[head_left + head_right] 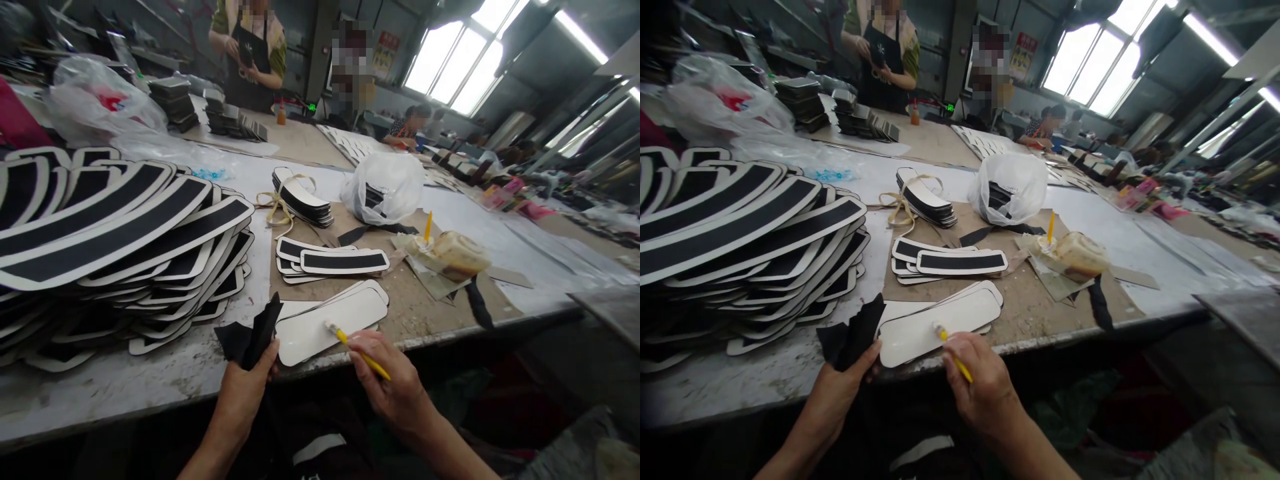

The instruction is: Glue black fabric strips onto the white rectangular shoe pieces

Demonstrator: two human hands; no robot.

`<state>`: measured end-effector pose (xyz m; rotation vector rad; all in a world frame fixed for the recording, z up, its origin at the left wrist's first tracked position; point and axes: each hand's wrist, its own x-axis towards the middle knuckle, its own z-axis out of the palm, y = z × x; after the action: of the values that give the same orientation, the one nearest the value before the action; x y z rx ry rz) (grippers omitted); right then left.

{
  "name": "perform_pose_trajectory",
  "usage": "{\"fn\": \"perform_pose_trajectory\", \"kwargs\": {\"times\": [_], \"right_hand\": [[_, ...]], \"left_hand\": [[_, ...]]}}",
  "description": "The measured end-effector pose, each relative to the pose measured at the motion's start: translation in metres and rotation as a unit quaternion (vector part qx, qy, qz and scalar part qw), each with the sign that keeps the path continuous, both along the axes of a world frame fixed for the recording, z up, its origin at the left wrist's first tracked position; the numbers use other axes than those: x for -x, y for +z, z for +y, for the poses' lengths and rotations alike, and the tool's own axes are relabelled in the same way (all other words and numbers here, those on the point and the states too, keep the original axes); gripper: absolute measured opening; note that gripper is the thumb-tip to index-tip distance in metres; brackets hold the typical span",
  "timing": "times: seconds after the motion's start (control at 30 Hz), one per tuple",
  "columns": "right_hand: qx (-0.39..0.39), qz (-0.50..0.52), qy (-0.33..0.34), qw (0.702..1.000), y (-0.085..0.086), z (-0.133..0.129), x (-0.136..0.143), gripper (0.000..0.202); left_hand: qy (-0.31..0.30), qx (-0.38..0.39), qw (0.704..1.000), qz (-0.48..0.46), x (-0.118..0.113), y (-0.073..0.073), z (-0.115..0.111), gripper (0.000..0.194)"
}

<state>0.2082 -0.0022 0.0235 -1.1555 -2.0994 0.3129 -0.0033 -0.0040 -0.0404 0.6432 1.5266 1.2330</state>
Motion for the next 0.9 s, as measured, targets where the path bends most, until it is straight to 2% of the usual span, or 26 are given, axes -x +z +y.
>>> {"fn": "perform_pose_trajectory", "kwargs": {"times": [0.1,0.17,0.2,0.33,0.4,0.47,0.53,0.6,0.73,0.9], "right_hand": [[0.062,0.132,0.018,0.989,0.017,-0.001,0.017,0.016],[0.089,0.166,0.008,0.982,0.028,0.004,0.023,0.020],[0.103,0.169,0.003,0.980,0.032,0.008,0.027,0.022],[0.216,0.152,0.025,0.964,0.036,0.020,0.054,0.027],[0.321,0.183,0.070,0.927,0.031,0.022,0.074,0.023],[0.444,0.241,0.124,0.854,0.024,0.019,0.090,0.027],[0.523,0.292,0.153,0.786,0.018,0.016,0.099,0.029],[0.541,0.318,0.158,0.763,0.013,0.012,0.100,0.029],[0.525,0.339,0.144,0.768,0.007,0.008,0.096,0.030],[0.510,0.381,0.080,0.767,0.008,0.006,0.096,0.033]], "left_hand": [[0.048,-0.022,0.999,0.003,0.003,0.005,-0.001,0.038],[0.069,-0.036,0.997,-0.005,0.008,0.015,-0.005,0.034],[0.059,-0.046,0.997,-0.019,0.010,0.022,-0.008,0.033],[-0.057,-0.053,0.982,-0.173,0.011,0.052,-0.024,0.030],[-0.096,-0.049,0.971,-0.212,0.007,0.061,-0.033,0.031],[-0.109,-0.046,0.968,-0.219,0.003,0.065,-0.040,0.035],[-0.104,-0.041,0.968,-0.223,-0.001,0.064,-0.045,0.036],[-0.096,-0.037,0.968,-0.229,-0.002,0.062,-0.048,0.031],[-0.088,-0.040,0.969,-0.227,-0.002,0.058,-0.048,0.026],[-0.053,-0.027,0.969,-0.240,-0.008,0.052,-0.046,0.027]]}}
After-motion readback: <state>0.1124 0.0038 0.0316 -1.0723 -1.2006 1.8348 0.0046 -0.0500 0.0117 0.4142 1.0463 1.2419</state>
